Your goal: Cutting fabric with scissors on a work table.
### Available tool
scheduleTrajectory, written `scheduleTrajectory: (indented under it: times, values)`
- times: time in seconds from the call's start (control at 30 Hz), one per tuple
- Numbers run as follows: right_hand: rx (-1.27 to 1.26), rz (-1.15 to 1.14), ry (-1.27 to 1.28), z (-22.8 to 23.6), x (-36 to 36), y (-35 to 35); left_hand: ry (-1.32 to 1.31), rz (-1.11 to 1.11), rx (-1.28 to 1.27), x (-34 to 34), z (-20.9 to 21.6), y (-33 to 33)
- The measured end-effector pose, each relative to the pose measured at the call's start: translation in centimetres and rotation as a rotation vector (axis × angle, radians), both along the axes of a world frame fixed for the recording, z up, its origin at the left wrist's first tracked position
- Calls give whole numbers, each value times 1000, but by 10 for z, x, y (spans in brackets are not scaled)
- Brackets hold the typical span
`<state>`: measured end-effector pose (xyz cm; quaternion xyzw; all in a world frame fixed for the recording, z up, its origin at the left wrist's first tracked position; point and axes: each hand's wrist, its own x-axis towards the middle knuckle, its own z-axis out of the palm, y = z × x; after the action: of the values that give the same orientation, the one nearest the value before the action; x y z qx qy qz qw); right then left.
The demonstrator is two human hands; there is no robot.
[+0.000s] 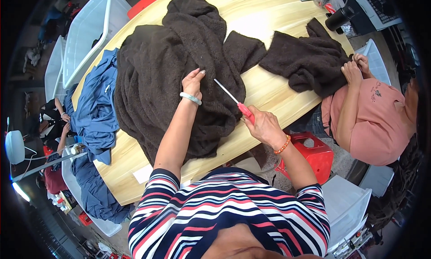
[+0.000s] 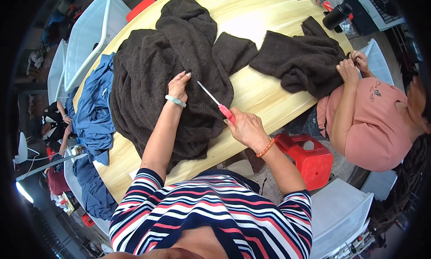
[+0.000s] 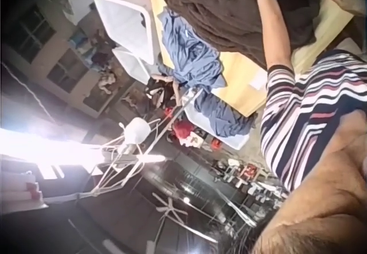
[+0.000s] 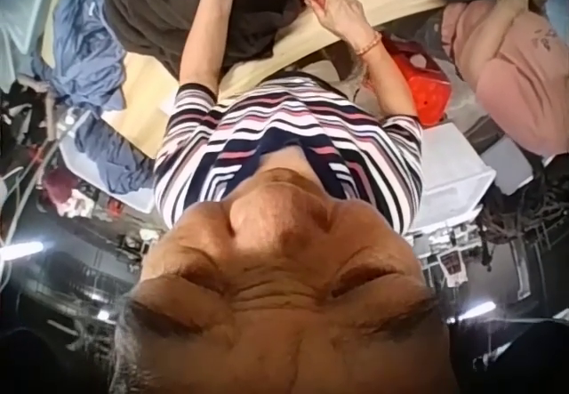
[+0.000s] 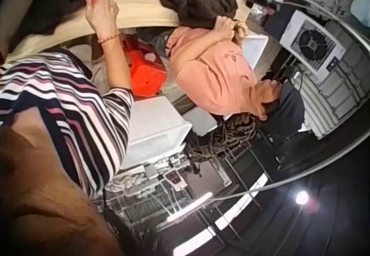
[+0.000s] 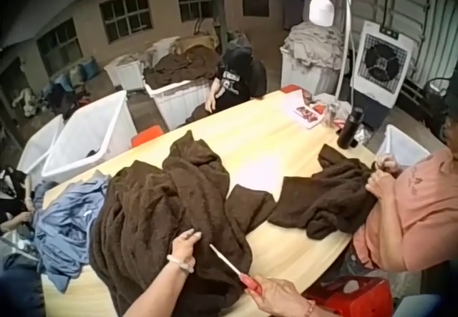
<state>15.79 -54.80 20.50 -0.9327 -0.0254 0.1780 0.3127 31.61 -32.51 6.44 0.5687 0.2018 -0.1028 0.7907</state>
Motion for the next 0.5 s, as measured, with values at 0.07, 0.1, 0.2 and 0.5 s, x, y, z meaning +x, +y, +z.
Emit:
scheduleTrajectory:
  times: [0.07, 0.1, 0.2, 0.5]
  values:
    - [-10, 29, -31, -2, 8, 0, -21, -15, -27, 4, -3, 0]
    - [-23, 57, -55, -4, 12, -2, -39, -16, 1, 0, -2, 0]
    - [-45, 108, -62, -4, 20, -8, -55, -20, 13, -10, 2, 7]
    - [38, 38, -49, -9, 47, -17, 121, 94, -28, 52, 11, -2]
